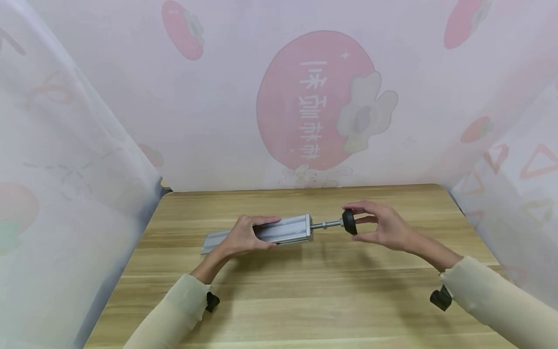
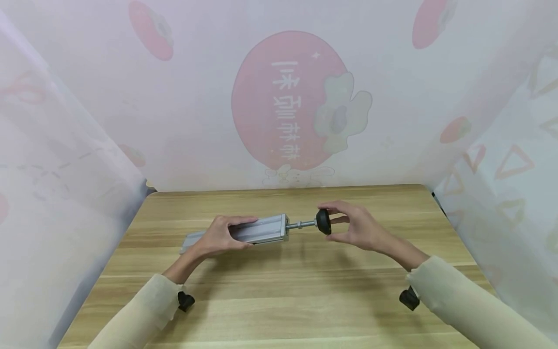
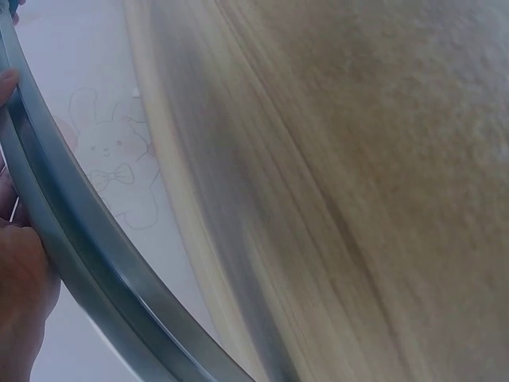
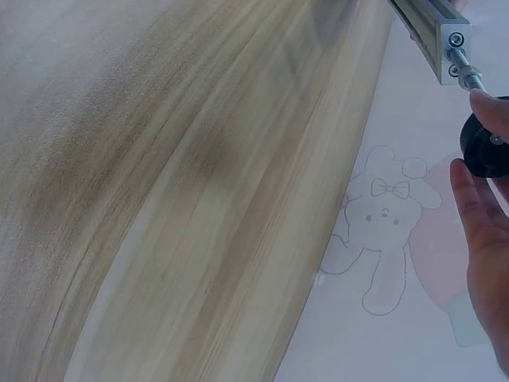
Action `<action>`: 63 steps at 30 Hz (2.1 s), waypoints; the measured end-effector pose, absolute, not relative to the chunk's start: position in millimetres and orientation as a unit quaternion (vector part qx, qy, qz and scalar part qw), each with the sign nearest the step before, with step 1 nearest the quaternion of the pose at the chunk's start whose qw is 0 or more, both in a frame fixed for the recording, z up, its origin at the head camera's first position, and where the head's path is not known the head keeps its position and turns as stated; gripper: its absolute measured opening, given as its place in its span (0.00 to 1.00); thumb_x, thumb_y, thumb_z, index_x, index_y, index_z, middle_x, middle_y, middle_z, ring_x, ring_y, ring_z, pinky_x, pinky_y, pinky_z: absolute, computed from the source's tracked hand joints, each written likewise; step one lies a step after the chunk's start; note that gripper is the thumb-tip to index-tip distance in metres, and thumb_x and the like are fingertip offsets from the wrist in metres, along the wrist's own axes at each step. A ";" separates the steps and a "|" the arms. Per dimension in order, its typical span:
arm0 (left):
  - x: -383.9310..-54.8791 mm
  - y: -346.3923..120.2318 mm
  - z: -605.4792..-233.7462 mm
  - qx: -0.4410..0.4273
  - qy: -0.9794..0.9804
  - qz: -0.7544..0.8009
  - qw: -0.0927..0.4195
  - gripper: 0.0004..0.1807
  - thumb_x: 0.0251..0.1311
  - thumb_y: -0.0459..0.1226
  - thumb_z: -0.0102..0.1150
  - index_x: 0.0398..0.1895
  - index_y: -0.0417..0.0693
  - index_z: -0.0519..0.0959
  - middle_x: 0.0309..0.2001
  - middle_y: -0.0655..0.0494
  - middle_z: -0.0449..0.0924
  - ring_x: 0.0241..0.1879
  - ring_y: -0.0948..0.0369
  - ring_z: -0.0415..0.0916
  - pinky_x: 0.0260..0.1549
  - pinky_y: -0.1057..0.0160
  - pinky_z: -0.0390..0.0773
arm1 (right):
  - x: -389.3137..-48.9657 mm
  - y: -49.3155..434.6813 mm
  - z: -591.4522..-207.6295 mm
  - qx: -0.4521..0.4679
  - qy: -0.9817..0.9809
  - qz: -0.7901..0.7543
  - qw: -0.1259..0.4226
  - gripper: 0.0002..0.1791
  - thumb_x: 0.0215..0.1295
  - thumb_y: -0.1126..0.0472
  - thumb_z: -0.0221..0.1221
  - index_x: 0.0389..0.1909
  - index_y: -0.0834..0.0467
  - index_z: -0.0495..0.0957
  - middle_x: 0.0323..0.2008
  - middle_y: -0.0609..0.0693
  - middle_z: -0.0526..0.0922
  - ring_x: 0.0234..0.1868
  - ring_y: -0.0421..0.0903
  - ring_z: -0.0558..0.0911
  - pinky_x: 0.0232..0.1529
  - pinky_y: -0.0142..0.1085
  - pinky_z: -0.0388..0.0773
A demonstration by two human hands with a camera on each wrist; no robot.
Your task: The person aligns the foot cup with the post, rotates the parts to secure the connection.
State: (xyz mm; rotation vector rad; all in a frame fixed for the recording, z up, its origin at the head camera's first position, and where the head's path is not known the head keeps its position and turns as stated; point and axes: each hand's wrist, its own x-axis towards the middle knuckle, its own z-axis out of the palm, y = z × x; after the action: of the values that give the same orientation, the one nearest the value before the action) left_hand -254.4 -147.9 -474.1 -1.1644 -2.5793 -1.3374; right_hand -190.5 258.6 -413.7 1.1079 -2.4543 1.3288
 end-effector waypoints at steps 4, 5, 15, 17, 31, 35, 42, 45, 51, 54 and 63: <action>-255.6 -148.4 -473.5 -0.375 -0.822 -0.428 0.008 0.35 0.42 0.37 0.85 0.60 0.50 0.88 0.56 0.51 0.88 0.57 0.55 0.86 0.59 0.53 0.82 | -190.3 258.1 -412.5 0.358 -0.817 0.448 0.062 0.41 0.44 0.81 0.79 0.64 0.72 0.76 0.59 0.63 0.83 0.55 0.49 0.87 0.48 0.44 0.88; -255.9 -148.6 -473.3 -0.376 -0.822 -0.429 0.009 0.35 0.42 0.37 0.85 0.60 0.50 0.88 0.56 0.51 0.89 0.57 0.55 0.86 0.59 0.53 0.82 | -190.1 257.8 -411.9 0.354 -0.818 0.450 0.059 0.41 0.45 0.80 0.79 0.64 0.71 0.77 0.59 0.62 0.83 0.54 0.49 0.87 0.48 0.42 0.88; -256.2 -149.3 -472.9 -0.374 -0.822 -0.429 0.006 0.35 0.42 0.38 0.85 0.60 0.50 0.88 0.56 0.51 0.89 0.57 0.55 0.86 0.59 0.53 0.82 | -186.5 256.4 -408.5 0.283 -0.824 0.491 0.004 0.38 0.54 0.71 0.78 0.68 0.65 0.76 0.57 0.61 0.84 0.51 0.48 0.88 0.48 0.40 0.88; -256.3 -149.1 -473.2 -0.375 -0.822 -0.429 0.005 0.35 0.42 0.38 0.85 0.61 0.50 0.88 0.56 0.51 0.89 0.57 0.55 0.86 0.59 0.54 0.83 | -186.0 256.7 -408.6 0.265 -0.823 0.503 -0.009 0.37 0.56 0.70 0.77 0.68 0.65 0.76 0.56 0.61 0.85 0.49 0.47 0.88 0.48 0.39 0.88; -256.1 -148.5 -473.3 -0.373 -0.820 -0.434 0.000 0.35 0.42 0.38 0.85 0.60 0.50 0.88 0.56 0.50 0.88 0.56 0.55 0.86 0.57 0.56 0.83 | -186.3 255.3 -408.3 0.185 -0.817 0.542 -0.070 0.27 0.67 0.65 0.71 0.63 0.70 0.76 0.46 0.62 0.88 0.42 0.48 0.91 0.45 0.44 0.89; -256.6 -148.0 -473.6 -0.371 -0.819 -0.436 -0.007 0.35 0.43 0.38 0.84 0.60 0.50 0.88 0.56 0.50 0.88 0.57 0.55 0.86 0.57 0.57 0.83 | -187.8 255.5 -406.9 0.159 -0.808 0.557 -0.108 0.25 0.72 0.62 0.67 0.61 0.74 0.73 0.42 0.63 0.88 0.38 0.55 0.92 0.43 0.49 0.89; -257.4 -147.5 -474.3 -0.373 -0.818 -0.437 -0.011 0.35 0.43 0.37 0.84 0.61 0.49 0.87 0.58 0.50 0.88 0.58 0.54 0.85 0.58 0.57 0.82 | -190.7 256.5 -404.5 0.138 -0.816 0.543 -0.142 0.23 0.79 0.53 0.59 0.57 0.73 0.77 0.38 0.62 0.91 0.36 0.64 0.91 0.41 0.52 0.89; -257.3 -147.0 -473.9 -0.375 -0.817 -0.438 -0.011 0.35 0.43 0.37 0.84 0.61 0.49 0.87 0.58 0.50 0.88 0.58 0.54 0.85 0.58 0.56 0.82 | -192.0 256.8 -403.9 0.134 -0.819 0.537 -0.151 0.24 0.81 0.52 0.57 0.56 0.72 0.78 0.37 0.63 0.90 0.36 0.62 0.91 0.40 0.50 0.89; -257.2 -146.0 -472.7 -0.374 -0.815 -0.442 -0.014 0.35 0.43 0.37 0.84 0.61 0.49 0.87 0.57 0.50 0.88 0.58 0.55 0.85 0.58 0.57 0.82 | -193.0 255.5 -402.0 0.124 -0.825 0.527 -0.161 0.25 0.81 0.50 0.55 0.52 0.72 0.80 0.35 0.66 0.89 0.37 0.63 0.91 0.39 0.46 0.89; -257.1 -145.8 -472.8 -0.376 -0.815 -0.441 -0.013 0.35 0.43 0.37 0.84 0.61 0.48 0.87 0.57 0.50 0.88 0.58 0.55 0.85 0.58 0.57 0.82 | -192.3 255.1 -401.5 0.124 -0.830 0.522 -0.155 0.25 0.81 0.50 0.55 0.54 0.72 0.80 0.36 0.64 0.88 0.38 0.62 0.91 0.39 0.45 0.89; -256.9 -146.7 -474.6 -0.377 -0.816 -0.438 -0.004 0.35 0.43 0.37 0.84 0.61 0.50 0.87 0.57 0.51 0.88 0.57 0.54 0.85 0.57 0.56 0.83 | -191.1 257.3 -401.6 0.281 -0.853 0.439 -0.027 0.41 0.60 0.60 0.77 0.73 0.61 0.72 0.65 0.59 0.81 0.61 0.54 0.82 0.54 0.41 0.86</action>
State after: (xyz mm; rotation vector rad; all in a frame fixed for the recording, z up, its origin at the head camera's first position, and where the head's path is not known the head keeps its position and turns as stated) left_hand -256.9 -146.7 -474.6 -1.1870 -2.5713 -1.3801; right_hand -191.1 257.3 -401.6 0.8976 -2.7276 1.4025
